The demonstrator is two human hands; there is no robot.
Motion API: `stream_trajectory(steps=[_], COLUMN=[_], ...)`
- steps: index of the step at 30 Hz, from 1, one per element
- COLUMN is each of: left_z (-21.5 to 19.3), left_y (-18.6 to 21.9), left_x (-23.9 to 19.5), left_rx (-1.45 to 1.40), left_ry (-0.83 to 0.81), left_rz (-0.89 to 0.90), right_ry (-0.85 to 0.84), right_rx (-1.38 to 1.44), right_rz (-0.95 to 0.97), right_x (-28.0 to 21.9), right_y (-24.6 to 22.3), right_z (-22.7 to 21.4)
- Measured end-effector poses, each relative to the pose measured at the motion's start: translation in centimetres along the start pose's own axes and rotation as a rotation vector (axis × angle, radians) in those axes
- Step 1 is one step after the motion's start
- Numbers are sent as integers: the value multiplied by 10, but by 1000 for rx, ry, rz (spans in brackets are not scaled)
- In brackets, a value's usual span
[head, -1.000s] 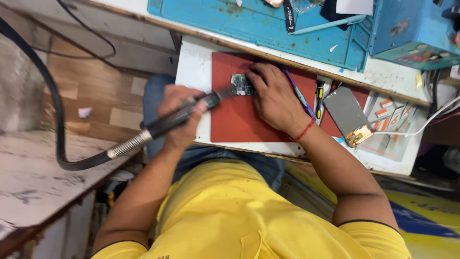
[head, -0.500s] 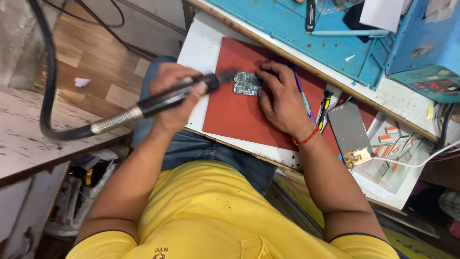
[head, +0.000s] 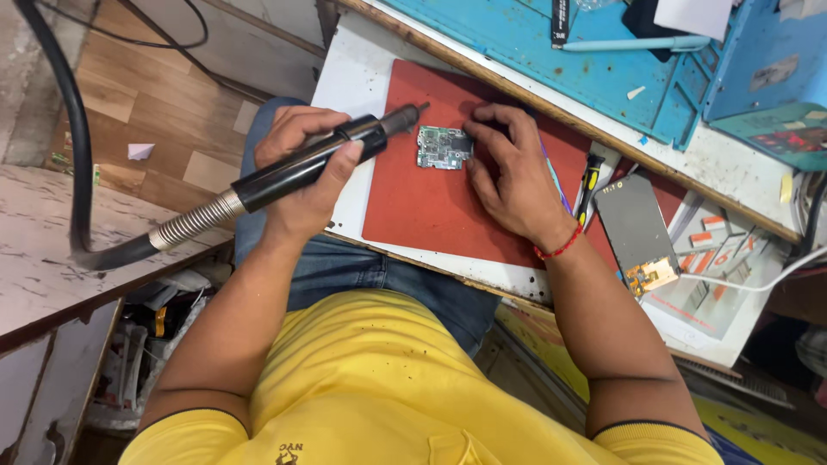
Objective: The person scrubs a small circuit board with a toothbrush on a red mat, then uses a hot air gun to blow air over the board. The person handles the board and tools directly on the workbench.
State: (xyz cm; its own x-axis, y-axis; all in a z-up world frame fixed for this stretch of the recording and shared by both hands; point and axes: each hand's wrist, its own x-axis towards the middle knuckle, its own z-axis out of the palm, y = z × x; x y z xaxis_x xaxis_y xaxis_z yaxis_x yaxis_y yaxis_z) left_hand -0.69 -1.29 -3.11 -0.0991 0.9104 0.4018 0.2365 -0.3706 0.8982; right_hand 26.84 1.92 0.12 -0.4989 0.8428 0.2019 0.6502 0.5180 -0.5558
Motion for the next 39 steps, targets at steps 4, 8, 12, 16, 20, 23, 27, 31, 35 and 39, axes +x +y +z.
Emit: stream_trajectory(steps=[4, 8, 12, 16, 20, 23, 27, 31, 35, 39], left_z=[2, 2, 2, 2, 2, 1, 1, 5, 3, 3], left_y=[-3, -3, -1, 1, 0, 0, -1, -3, -5, -5], left_x=[1, -2, -3, 1, 0, 1, 1, 0, -4, -5], left_rx=[-42, -96, -29, -49, -1, 1, 47, 28, -68, 29], left_ry=[-108, -109, -115, -160, -106, -178, -97, -164, -126, -157], left_rz=[67, 71, 44, 115, 84, 141, 60, 158, 80, 187], right_ry=[6, -12, -18, -6, -7, -7, -11, -20, -17, -16], right_rx=[-9, -3, -24, -10, -2, -15, -17, -38, -32, -26], right_rz=[41, 26, 3, -13, -23, -17, -20, -33, -35, -33], right_x=[4, -1, -2, -2, 1, 3, 5, 8, 10, 11], right_y=[-3, 2, 5, 3, 0, -1, -3, -8, -13, -15], right_z=[0, 1, 1, 1, -2, -3, -4, -7, -9, -10])
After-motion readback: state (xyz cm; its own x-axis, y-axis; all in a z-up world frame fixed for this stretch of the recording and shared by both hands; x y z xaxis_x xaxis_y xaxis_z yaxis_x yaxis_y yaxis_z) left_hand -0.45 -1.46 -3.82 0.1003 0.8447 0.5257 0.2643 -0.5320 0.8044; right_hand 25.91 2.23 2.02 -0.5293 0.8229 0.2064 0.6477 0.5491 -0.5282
